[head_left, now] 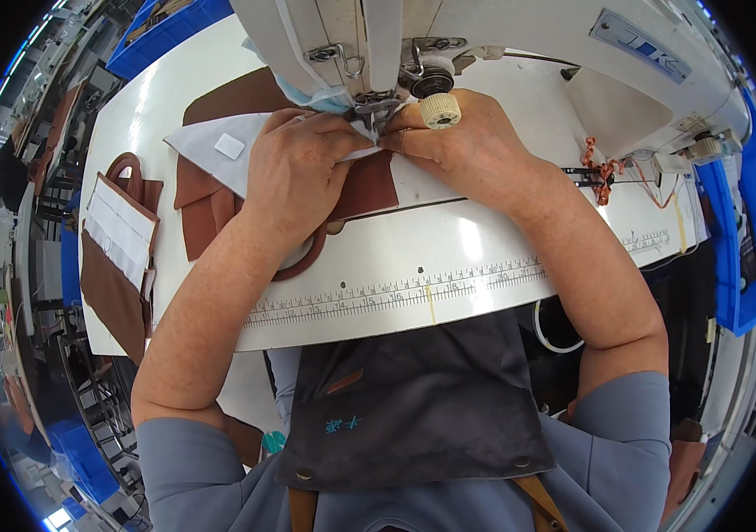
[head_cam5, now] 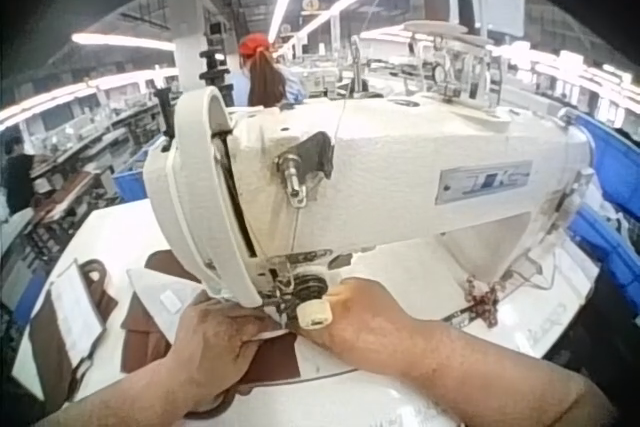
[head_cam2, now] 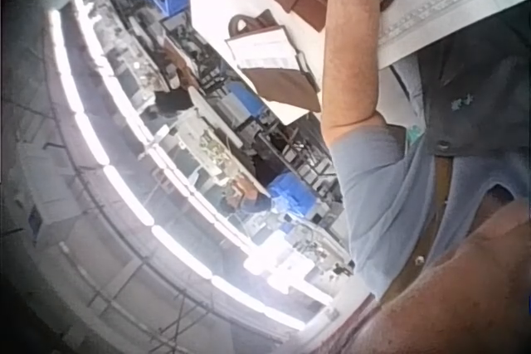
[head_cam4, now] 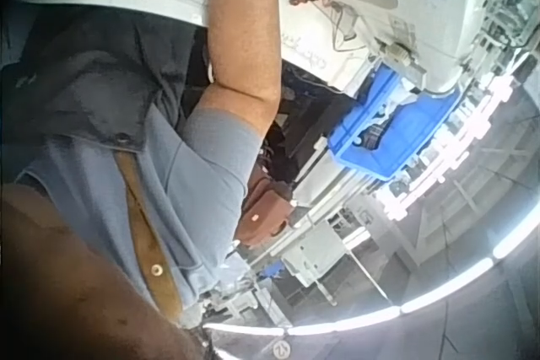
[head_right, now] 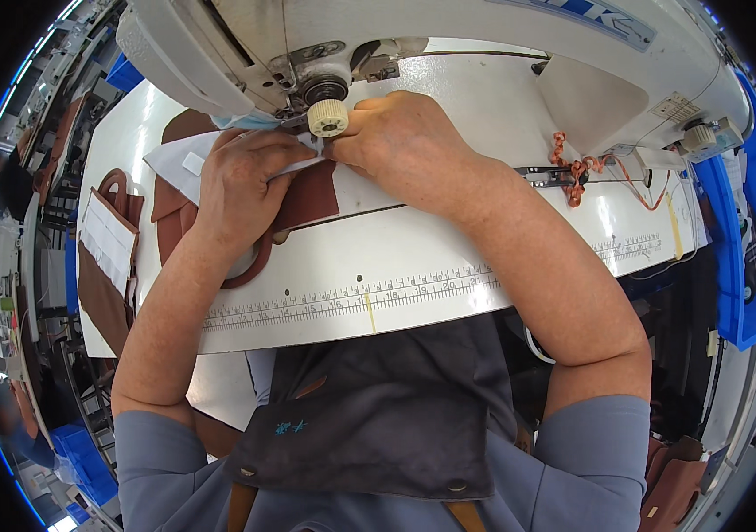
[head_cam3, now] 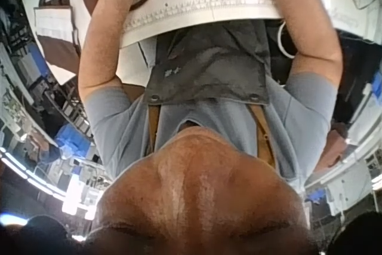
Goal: The recorder is using an industrial sewing machine to assemble leather bags, sewing linings and panels together.
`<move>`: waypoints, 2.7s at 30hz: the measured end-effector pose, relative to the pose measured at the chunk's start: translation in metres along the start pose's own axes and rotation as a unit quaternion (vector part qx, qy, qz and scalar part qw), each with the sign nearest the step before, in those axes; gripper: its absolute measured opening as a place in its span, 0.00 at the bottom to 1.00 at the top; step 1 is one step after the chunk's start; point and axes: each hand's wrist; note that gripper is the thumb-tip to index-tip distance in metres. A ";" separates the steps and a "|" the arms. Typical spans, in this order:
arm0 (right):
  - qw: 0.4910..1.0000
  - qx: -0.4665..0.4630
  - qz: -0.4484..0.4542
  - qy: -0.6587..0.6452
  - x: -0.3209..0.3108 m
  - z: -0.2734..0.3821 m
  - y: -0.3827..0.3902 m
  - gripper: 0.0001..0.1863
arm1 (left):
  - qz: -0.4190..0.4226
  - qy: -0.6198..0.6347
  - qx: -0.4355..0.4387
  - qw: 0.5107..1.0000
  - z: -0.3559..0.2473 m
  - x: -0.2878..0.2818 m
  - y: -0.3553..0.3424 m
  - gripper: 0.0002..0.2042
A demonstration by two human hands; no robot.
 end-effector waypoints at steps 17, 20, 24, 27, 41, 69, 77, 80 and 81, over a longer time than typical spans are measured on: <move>0.920 0.259 -0.030 -0.293 -0.024 -0.005 -0.001 0.14 | -0.018 0.004 -0.018 1.000 0.018 0.010 -0.008 0.09; 0.896 0.239 -0.078 -0.366 -0.024 -0.007 0.001 0.19 | -0.011 0.009 -0.029 0.999 0.017 0.008 -0.008 0.09; 0.865 0.246 -0.083 -0.429 -0.024 -0.006 0.002 0.23 | 0.003 0.012 -0.044 0.999 0.017 0.008 -0.006 0.09; 0.844 0.265 -0.112 -0.453 -0.025 -0.010 -0.001 0.23 | -0.007 0.018 -0.031 0.999 0.016 0.008 -0.007 0.09; 0.852 0.286 -0.130 -0.419 -0.015 -0.009 0.000 0.29 | -0.011 0.029 -0.025 0.999 0.001 0.003 -0.006 0.04; 0.937 0.117 0.099 -0.315 -0.050 0.066 0.009 0.15 | -0.127 0.436 -0.205 0.867 -0.033 -0.222 0.051 0.05; 0.608 0.254 -0.045 -0.751 -0.040 0.145 0.023 0.27 | -0.139 0.538 -0.444 0.703 0.054 -0.169 0.159 0.06; 0.583 0.388 -0.031 -0.714 -0.032 0.156 0.007 0.25 | -0.155 0.512 -0.559 0.634 0.036 -0.119 0.194 0.07; 0.592 0.412 -0.049 -0.691 -0.018 0.149 0.012 0.21 | -0.157 0.511 -0.559 0.634 0.039 -0.115 0.200 0.07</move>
Point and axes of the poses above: each hand's wrist, its own y-axis away from the middle knuckle, its own x-axis out of the palm, z = x × y, and after that the axes turned 4 degrees about -x, right-handed
